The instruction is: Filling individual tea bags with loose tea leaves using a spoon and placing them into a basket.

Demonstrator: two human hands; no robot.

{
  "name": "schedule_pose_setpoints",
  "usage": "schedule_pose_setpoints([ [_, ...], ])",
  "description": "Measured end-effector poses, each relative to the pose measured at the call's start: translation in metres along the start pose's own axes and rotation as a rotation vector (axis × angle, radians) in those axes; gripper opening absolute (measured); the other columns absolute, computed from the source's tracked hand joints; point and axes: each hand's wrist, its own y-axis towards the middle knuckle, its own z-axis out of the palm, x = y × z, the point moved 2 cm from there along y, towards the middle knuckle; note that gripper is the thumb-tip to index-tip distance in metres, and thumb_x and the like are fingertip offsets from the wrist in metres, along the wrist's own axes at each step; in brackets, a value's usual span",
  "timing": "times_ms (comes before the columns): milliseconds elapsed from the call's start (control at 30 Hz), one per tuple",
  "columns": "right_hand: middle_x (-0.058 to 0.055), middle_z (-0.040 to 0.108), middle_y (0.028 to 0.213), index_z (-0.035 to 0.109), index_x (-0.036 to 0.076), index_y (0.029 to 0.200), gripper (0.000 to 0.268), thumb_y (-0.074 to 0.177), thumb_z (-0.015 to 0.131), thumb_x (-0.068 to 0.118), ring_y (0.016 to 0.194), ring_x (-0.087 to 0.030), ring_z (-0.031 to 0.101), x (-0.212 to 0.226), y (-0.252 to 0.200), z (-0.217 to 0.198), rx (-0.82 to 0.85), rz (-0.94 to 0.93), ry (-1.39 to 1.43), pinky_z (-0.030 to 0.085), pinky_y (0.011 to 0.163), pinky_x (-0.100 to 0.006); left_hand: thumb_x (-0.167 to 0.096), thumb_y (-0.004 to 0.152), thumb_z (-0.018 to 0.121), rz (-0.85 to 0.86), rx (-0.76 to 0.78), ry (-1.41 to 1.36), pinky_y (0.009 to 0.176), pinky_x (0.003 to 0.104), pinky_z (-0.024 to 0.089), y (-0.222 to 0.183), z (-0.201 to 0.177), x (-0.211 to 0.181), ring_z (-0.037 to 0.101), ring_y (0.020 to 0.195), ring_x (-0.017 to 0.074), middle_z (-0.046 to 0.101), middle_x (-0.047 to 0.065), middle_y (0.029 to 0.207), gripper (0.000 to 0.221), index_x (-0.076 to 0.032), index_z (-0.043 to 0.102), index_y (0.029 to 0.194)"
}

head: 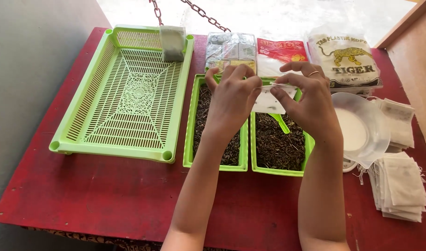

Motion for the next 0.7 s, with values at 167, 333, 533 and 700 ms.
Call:
schedule_pose_setpoints([
  [167,-0.005,0.067,0.123,0.077,0.019,0.102,0.008,0.094,0.077,0.020,0.120,-0.034,0.058,0.008,0.002,0.011,0.043,-0.019,-0.017,0.038,0.099,-0.047,-0.016,0.088,0.075,0.069,-0.038,0.134,0.105,0.060,0.020,-0.003,0.001,0.004,0.057,0.111,0.0175,0.062,-0.002,0.099,0.007,-0.022,0.072,0.089],
  [333,-0.007,0.068,0.115,0.074,0.015,0.095,0.007,0.095,0.079,0.020,0.117,-0.035,0.060,0.011,0.003,0.011,-0.037,-0.062,-0.051,0.038,0.100,-0.048,-0.022,0.081,0.084,0.033,-0.085,0.121,0.104,0.060,0.019,0.001,-0.020,-0.003,0.057,0.109,0.0196,0.059,0.000,0.101,0.026,-0.020,0.070,0.102],
  [533,-0.007,0.069,0.114,0.074,0.014,0.093,0.013,0.097,0.081,0.023,0.115,-0.036,0.062,0.012,0.001,0.005,-0.057,-0.080,-0.066,0.040,0.099,-0.050,-0.036,0.068,0.092,0.046,-0.153,0.151,0.103,0.060,0.017,-0.001,-0.031,-0.007,0.054,0.110,0.0223,0.051,0.000,0.095,0.044,-0.018,0.057,0.086],
  [700,-0.008,0.068,0.115,0.073,0.013,0.093,0.014,0.098,0.081,0.023,0.114,-0.036,0.062,0.014,0.000,0.003,-0.046,-0.095,-0.049,0.040,0.098,-0.049,-0.030,0.067,0.093,0.072,-0.132,0.085,0.101,0.061,0.017,-0.001,-0.026,-0.013,0.049,0.113,0.0225,0.052,0.001,0.099,0.034,-0.014,0.066,0.079],
])
